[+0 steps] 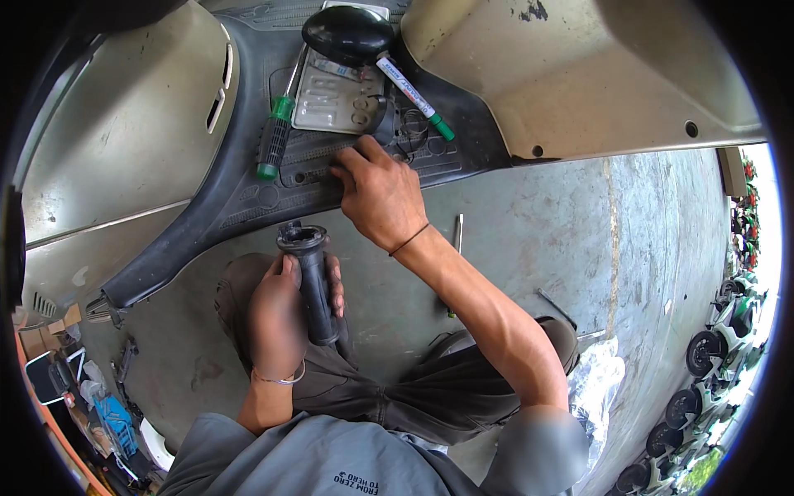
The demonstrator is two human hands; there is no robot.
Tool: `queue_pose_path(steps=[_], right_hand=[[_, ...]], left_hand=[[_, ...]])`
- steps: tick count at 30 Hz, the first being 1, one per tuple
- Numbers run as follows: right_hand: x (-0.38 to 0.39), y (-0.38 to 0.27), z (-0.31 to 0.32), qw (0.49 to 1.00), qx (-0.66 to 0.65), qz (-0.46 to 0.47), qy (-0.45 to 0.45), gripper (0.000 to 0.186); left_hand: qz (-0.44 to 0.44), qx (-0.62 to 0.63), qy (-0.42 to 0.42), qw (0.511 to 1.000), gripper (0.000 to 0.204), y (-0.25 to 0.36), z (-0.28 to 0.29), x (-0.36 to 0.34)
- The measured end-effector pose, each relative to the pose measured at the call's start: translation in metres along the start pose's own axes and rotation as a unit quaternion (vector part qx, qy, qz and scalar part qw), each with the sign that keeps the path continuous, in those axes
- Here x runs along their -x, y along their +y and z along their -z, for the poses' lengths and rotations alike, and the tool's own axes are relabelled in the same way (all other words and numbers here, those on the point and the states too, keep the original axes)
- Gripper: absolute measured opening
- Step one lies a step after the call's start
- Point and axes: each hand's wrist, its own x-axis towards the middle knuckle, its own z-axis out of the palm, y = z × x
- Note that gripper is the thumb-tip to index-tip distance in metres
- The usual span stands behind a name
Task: The person repairs a scooter throttle by cleaning and reassembling the handle grip components, applying adhesive to a small part, and sliding the grip assembly back onto the handlebar.
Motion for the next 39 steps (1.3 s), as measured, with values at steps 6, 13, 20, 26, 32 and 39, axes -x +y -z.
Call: queue_pose_path(steps=[6, 13, 20, 26, 32, 39], right_hand=[[0.001, -0.005, 0.000, 1.000, 0.018, -0.010, -0.017, 0.010], [0.004, -0.008, 0.000, 0.997, 0.060, -0.015, -0.041, 0.013], [0.016, 0.004, 0.022, 0.999, 0.010, 0.002, -0.038, 0.014], [0.039, -0.040, 0.060, 0.934, -0.190, -0.259, -0.156, 0.015], [0.064, -0.073, 0.078, 0.881, -0.283, -0.324, -0.199, 0.024], [0.079, -0.078, 0.071, 0.867, -0.309, -0.360, -0.155, 0.029]], left_hand=[[0.008, 0.000, -0.007, 1.000, 0.042, -0.001, 0.002, 0.003], [0.022, 0.006, -0.024, 0.999, 0.042, -0.001, 0.008, 0.004], [0.011, 0.015, -0.036, 0.999, 0.041, 0.005, 0.009, -0.001], [-0.003, -0.099, 0.026, 0.995, 0.038, 0.001, 0.008, -0.001], [-0.028, -0.124, 0.047, 0.991, 0.036, 0.000, 0.004, 0.006], [-0.048, -0.159, 0.055, 0.985, 0.036, -0.001, -0.001, 0.006]])
